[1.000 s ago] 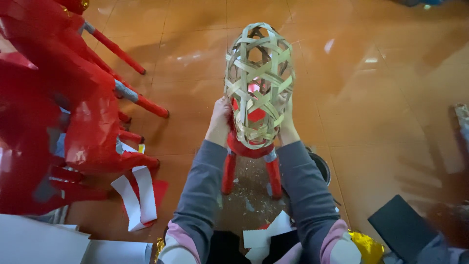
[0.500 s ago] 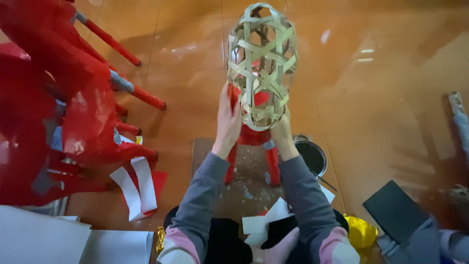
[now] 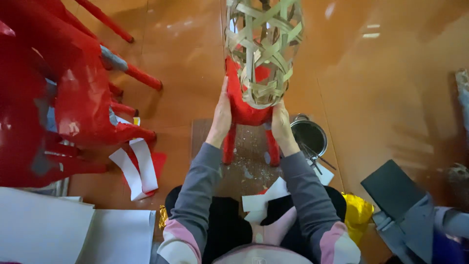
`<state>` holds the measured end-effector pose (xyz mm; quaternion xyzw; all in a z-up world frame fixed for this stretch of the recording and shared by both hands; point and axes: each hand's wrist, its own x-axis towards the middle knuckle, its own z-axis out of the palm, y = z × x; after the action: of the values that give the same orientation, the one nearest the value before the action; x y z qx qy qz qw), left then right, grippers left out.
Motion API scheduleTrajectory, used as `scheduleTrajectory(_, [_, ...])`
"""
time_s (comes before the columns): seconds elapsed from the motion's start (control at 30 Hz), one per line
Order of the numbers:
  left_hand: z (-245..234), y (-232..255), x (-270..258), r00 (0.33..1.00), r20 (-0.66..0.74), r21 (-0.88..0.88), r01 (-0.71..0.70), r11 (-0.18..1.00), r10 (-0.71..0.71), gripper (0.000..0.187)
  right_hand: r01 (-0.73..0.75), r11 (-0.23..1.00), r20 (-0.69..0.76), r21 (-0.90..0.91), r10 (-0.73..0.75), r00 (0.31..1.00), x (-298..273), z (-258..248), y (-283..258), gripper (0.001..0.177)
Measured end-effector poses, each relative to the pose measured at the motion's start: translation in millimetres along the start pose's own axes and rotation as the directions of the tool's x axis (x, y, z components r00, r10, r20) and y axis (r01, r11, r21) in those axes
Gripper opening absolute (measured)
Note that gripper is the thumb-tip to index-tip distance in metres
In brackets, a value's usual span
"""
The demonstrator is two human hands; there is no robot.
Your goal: Decorating a bamboo lattice structure with paper strips and gold foil using glue.
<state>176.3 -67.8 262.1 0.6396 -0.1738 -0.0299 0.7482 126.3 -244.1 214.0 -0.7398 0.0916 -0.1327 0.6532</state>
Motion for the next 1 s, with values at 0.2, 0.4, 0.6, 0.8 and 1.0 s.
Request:
scheduleTrajectory(0.2, [-16, -40, -3, 0.994, 0.106, 0.177, -0.034, 0.984, 0.016, 0.063, 0.006, 0.999, -0.008, 0.051, -0.005, 1.0, -7, 1, 37, 0.064])
scheduleTrajectory(0.4, [-41, -69, -38, 0.996, 0.06, 0.2, 0.051, 0.979, -0.064, 0.063, 0.244, 0.939, 0.119, 0.243, -0.278, 0.953, -51, -3, 1, 0.083])
scheduleTrajectory(0.6, [-48, -98, -73, 0.93, 0.078, 0.526, 0.268, 0.807, -0.36, 0.106, -0.082, 0.949, 0.126, -0.305, 0.126, 0.984, -66, 4, 25, 0.088])
scheduleTrajectory(0.8, [-60, -126, -74, 0.978, 0.112, 0.734, 0.038, 0.678, -0.177, 0.073, 0.027, 0.888, 0.015, -0.458, -0.023, 1.0, -57, 7, 61, 0.072])
scheduleTrajectory(1.0, [-68, -128, -68, 0.987, 0.148, 0.673, -0.051, 0.738, -0.067, 0.072, 0.116, 0.896, 0.018, -0.429, -0.119, 0.993, -53, 15, 61, 0.059])
